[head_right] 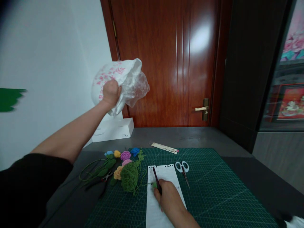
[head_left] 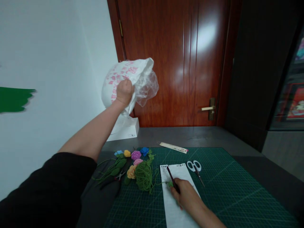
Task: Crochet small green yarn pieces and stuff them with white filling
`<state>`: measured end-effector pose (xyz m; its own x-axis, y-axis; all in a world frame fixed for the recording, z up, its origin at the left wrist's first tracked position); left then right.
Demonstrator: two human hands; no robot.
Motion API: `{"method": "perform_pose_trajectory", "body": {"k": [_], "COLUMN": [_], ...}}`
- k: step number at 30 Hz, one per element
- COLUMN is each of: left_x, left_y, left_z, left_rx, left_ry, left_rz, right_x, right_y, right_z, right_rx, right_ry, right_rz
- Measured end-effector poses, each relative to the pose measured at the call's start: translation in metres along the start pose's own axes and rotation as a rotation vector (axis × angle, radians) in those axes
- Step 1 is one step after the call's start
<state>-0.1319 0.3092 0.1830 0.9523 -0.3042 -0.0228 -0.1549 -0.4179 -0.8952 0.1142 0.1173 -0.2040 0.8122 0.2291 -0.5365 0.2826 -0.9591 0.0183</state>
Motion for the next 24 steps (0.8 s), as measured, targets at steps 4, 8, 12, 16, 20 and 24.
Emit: {"method": "perform_pose_trajectory", "body": {"k": [4,8,12,16,20,24], "left_x": [0.075,0.150,0.216,0.239,0.225,0.222], "left_y": [0.016,0.079,0.165,0.199,0.188,0.187], "left_z": [0.067,0.141,0.199,0.228,0.237,0.230], "left_rx": [-0.097,-0.319,-0.597,-0.742,-0.783,-0.798], "left_ry": [0.157,0.310,0.475,0.596,0.671,0.733], "left_rz": [0.109,0.219,0.344,0.347,0.162,-0.056], "right_x": [0.000,0.004,0.009,0.014,0.015,0.012], "right_y": [0.002,0.002,0.001,-0.002,-0.003,-0.002], "right_z": [-0.004,-0.008,-0.008,-0.006,-0.006,-0.009], "right_rx": [0.011,0.032,0.050,0.035,0.005,0.030], "right_ry": [0.000,-0.006,-0.010,-0.023,-0.032,0.015], "right_rz": [0.002,0.004,0.014,0.023,0.018,0.020]}}
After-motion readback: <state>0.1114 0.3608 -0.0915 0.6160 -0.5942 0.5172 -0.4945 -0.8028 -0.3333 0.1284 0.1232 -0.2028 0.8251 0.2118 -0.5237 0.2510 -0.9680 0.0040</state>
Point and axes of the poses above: each hand's wrist, its own y-axis away from the middle knuckle, its own z-axis out of the palm, x = y × z, the point moved 5 cm from there along -y, towards the middle knuckle, and after that the axes turned 11 degrees about y, right-handed, at the moved point
